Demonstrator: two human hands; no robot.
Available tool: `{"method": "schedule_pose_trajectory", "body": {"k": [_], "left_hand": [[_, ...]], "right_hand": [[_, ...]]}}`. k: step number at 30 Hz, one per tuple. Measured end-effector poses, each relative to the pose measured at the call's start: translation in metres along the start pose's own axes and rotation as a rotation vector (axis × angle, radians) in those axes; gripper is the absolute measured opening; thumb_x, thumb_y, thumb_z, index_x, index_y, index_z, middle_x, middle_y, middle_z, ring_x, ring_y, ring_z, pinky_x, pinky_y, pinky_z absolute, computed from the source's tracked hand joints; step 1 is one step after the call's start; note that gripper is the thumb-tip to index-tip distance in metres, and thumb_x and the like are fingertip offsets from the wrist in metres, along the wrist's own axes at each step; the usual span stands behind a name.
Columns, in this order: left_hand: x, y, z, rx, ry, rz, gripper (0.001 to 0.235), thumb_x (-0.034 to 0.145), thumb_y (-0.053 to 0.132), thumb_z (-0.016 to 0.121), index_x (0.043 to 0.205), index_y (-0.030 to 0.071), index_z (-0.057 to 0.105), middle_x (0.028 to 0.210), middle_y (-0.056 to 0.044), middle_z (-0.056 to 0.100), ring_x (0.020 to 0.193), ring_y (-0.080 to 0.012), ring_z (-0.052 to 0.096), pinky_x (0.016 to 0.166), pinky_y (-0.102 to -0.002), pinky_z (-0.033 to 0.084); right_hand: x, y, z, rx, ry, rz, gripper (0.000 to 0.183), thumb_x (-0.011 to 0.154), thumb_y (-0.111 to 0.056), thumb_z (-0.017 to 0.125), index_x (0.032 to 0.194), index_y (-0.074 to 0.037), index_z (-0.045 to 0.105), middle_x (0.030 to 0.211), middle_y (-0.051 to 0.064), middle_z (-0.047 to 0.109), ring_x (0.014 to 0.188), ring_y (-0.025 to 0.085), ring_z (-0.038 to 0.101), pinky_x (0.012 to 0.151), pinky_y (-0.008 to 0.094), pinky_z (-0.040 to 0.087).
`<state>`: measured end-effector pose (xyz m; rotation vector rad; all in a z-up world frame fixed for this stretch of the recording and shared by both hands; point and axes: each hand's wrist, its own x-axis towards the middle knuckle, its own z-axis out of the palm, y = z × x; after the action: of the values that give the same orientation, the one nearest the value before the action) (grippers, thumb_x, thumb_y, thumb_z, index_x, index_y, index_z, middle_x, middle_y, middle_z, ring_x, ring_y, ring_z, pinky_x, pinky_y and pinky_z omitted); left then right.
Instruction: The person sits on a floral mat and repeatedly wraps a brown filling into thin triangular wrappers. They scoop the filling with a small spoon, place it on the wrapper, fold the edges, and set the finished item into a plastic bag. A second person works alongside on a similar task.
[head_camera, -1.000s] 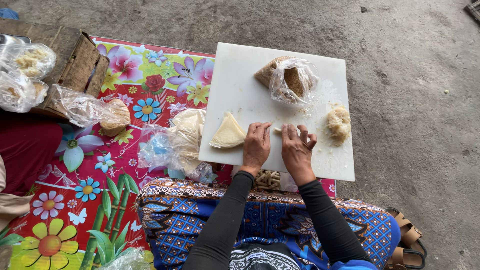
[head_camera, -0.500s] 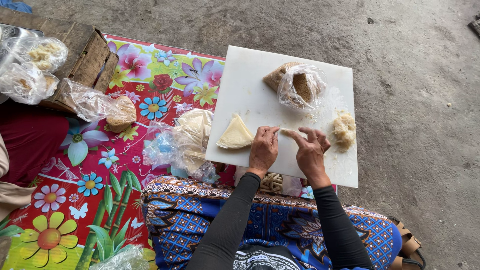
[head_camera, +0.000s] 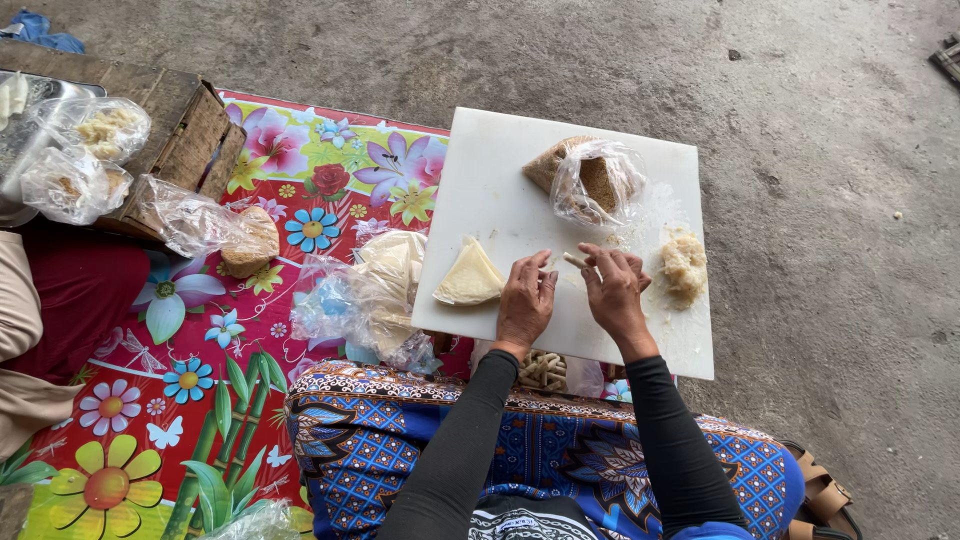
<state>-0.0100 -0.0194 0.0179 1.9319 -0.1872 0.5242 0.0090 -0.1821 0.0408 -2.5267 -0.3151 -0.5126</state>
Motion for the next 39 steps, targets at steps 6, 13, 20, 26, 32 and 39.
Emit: {"method": "schedule_pose_trajectory", "body": {"k": [6,13,20,26,32,39], "left_hand": [[0.001,-0.005,-0.004,-0.085,-0.102,0.002,0.029,0.101,0.022,0.063,0.127,0.008,0.066,0.114,-0.012,0.072,0.097,-0.0242,0.074,0.082,-0.035,0.061],[-0.004,-0.009,-0.004,-0.137,-0.107,-0.033,0.02,0.102,0.024,0.064,0.11,0.006,0.072,0.101,-0.009,0.074,0.086,-0.0189,0.073,0.075,-0.034,0.06],[-0.009,-0.005,-0.004,-0.213,-0.166,-0.147,0.023,0.102,0.027,0.064,0.105,0.005,0.071,0.082,-0.006,0.074,0.072,-0.0148,0.072,0.066,-0.03,0.057],[-0.032,0.008,-0.008,-0.437,-0.198,-0.472,0.032,0.1,0.033,0.067,0.102,0.002,0.074,0.078,-0.007,0.075,0.068,-0.0107,0.069,0.06,-0.026,0.058],[-0.046,-0.016,-0.057,0.054,0.061,-0.258,0.047,0.103,0.05,0.049,0.11,0.008,0.07,0.09,-0.004,0.072,0.073,-0.0145,0.069,0.06,-0.031,0.059],[-0.024,-0.038,-0.12,0.657,0.273,-0.073,0.045,0.082,0.034,0.077,0.114,0.003,0.071,0.106,-0.016,0.065,0.099,-0.0352,0.064,0.084,-0.047,0.054]], "right_hand": [[-0.03,0.0,0.009,0.099,-0.033,0.014,0.031,0.097,-0.014,0.069,0.126,-0.025,0.073,0.109,-0.001,0.069,0.11,0.021,0.05,0.093,0.037,0.035],[-0.044,-0.012,-0.001,0.107,0.051,-0.018,0.029,0.095,-0.014,0.07,0.122,-0.024,0.075,0.104,0.0,0.072,0.107,0.021,0.06,0.093,0.035,0.034],[-0.052,-0.032,-0.027,0.02,0.107,-0.176,0.025,0.095,-0.018,0.072,0.119,-0.024,0.074,0.105,-0.003,0.074,0.103,0.019,0.063,0.09,0.033,0.035],[-0.074,-0.043,-0.042,-0.009,0.13,-0.256,0.023,0.094,-0.018,0.071,0.117,-0.019,0.072,0.102,-0.001,0.076,0.097,0.018,0.066,0.087,0.037,0.035],[-0.114,-0.035,-0.045,-0.01,0.003,-0.306,0.024,0.099,-0.019,0.068,0.121,-0.012,0.063,0.084,0.003,0.073,0.079,0.017,0.068,0.087,0.037,0.039],[-0.128,-0.054,-0.054,-0.067,0.05,-0.281,0.026,0.097,-0.023,0.069,0.119,-0.011,0.061,0.078,0.006,0.071,0.076,0.019,0.069,0.085,0.036,0.041]]}}
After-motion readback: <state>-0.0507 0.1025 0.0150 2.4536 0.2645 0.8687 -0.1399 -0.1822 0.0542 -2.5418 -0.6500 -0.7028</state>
